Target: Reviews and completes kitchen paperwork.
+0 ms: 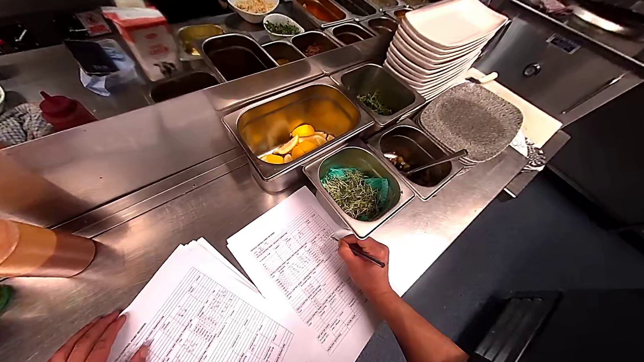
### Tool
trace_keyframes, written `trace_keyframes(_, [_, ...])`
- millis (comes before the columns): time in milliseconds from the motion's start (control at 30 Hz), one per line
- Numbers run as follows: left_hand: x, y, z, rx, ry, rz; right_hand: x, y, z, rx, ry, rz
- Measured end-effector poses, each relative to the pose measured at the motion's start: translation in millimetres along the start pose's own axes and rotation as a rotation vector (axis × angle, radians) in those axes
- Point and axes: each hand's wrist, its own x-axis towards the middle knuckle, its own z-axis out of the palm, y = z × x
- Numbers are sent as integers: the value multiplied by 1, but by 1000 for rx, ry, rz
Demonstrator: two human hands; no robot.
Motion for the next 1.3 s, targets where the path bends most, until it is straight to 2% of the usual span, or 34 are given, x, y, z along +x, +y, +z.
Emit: trace_keyframes(1300, [-3, -4, 3, 8, -6, 3, -2, 3, 0, -5, 22, 110])
